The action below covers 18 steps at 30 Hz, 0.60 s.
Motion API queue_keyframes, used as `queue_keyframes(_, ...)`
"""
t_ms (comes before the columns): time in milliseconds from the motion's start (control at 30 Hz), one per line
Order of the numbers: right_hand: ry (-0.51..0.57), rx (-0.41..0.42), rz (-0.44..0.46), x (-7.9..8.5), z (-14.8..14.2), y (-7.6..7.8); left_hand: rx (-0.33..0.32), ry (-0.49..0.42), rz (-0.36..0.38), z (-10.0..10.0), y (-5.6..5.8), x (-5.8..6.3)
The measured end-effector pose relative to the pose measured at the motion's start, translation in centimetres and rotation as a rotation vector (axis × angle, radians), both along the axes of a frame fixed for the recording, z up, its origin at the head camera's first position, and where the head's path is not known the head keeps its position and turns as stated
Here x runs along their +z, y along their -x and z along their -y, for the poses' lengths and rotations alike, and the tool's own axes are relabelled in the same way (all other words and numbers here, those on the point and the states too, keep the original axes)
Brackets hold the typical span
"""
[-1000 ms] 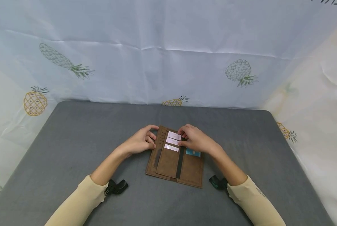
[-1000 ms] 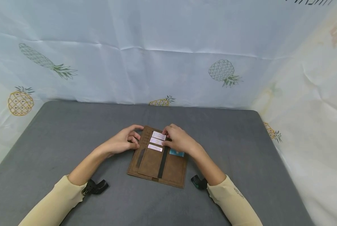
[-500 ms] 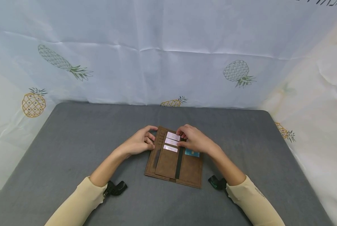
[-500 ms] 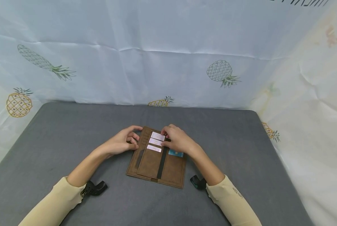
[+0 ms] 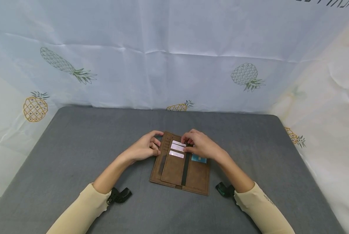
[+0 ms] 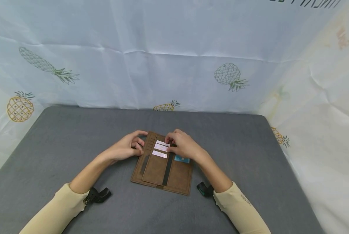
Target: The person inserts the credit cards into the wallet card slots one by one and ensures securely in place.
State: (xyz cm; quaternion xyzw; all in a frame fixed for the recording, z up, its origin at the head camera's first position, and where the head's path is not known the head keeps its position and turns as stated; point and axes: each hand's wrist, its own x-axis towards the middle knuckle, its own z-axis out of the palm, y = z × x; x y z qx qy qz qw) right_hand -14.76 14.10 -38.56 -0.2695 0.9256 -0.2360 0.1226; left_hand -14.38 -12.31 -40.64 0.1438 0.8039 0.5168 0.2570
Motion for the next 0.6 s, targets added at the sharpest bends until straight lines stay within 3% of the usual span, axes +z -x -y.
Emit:
queue_keyframes(133,0.014,0.006,0.02,-0.1,-0.1,0.1,0.013,0.004,-0.006,0.0,0.0,-0.1)
queue_keyframes(267,0.107,0.029,0.133,0.3,-1.2,0.8,0.043,-0.031,0.001,0.1,0.0,-0.2)
queue_keyframes(433,0.267,0.012,0.263,1.8,-3.9,1.8,0.125,-0.09,0.026,1.2,0.4,-0.2)
queue_keyframes(600,0.328,-0.01,0.293,2.8,-5.1,2.3,0.218,-0.108,0.019,2.5,1.0,0.0)
